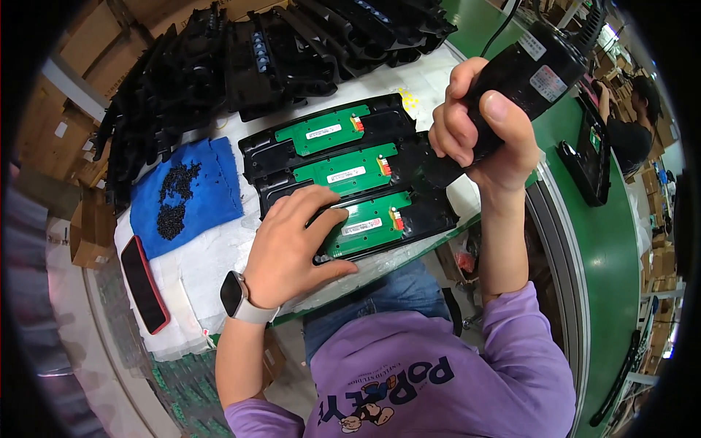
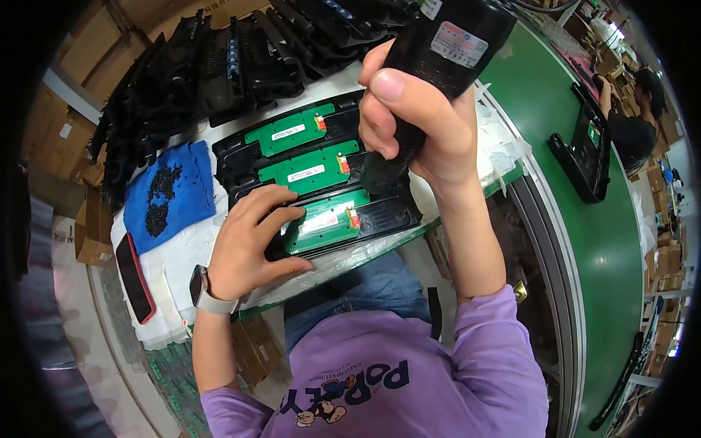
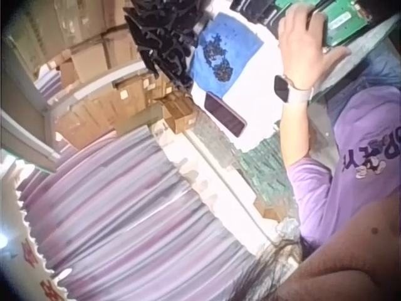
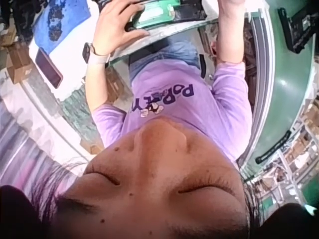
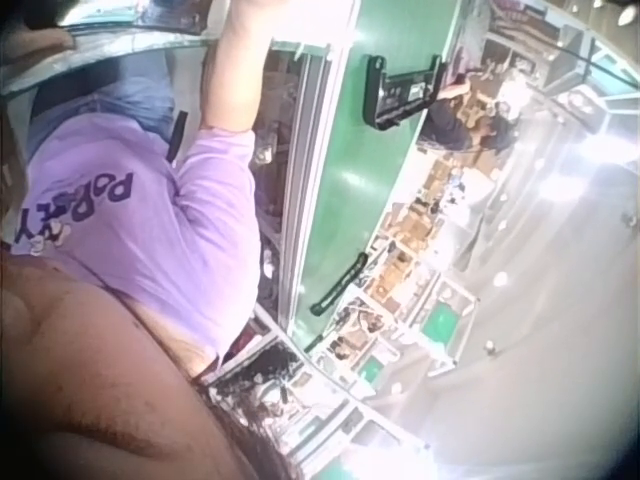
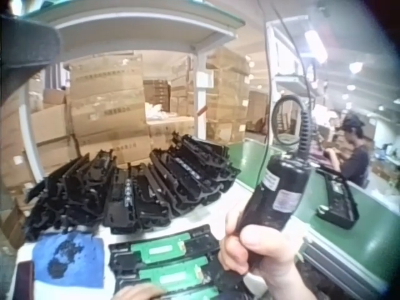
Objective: Assembling electronic modules into cartridge housings and securing them with an electric screwdriver.
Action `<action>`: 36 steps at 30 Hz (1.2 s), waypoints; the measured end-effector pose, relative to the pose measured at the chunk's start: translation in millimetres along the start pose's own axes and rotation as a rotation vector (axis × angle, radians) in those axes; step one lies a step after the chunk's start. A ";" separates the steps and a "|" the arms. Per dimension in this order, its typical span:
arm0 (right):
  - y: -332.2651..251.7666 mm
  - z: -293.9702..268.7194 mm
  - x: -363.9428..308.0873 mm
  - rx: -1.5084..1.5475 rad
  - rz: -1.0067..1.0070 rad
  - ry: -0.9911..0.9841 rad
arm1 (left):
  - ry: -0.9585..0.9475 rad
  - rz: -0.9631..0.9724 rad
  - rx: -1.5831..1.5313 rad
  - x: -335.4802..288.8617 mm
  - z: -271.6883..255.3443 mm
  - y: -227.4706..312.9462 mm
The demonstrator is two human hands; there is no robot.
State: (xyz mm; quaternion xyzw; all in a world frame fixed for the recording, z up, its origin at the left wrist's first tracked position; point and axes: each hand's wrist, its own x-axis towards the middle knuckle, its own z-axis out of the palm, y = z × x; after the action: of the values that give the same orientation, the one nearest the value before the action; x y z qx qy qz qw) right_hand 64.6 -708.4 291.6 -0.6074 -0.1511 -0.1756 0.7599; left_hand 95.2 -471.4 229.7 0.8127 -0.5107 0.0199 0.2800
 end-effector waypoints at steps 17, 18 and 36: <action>11.6 7.4 9.0 0.021 0.059 -0.129 | 0.003 0.004 -0.012 1.2 -0.9 -1.6; 10.9 7.6 8.2 0.022 0.056 -0.130 | 0.003 0.007 -0.008 0.6 -1.1 -1.0; -51.7 -65.3 -15.9 -0.701 0.261 0.098 | -0.221 -0.004 0.175 36.5 -35.9 -1.6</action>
State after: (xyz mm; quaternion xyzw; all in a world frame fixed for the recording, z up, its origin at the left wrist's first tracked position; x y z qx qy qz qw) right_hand 28.2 -781.2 315.5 -0.8355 0.0334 -0.1473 0.5283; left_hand 123.1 -483.7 270.9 0.8321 -0.5332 -0.0258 0.1503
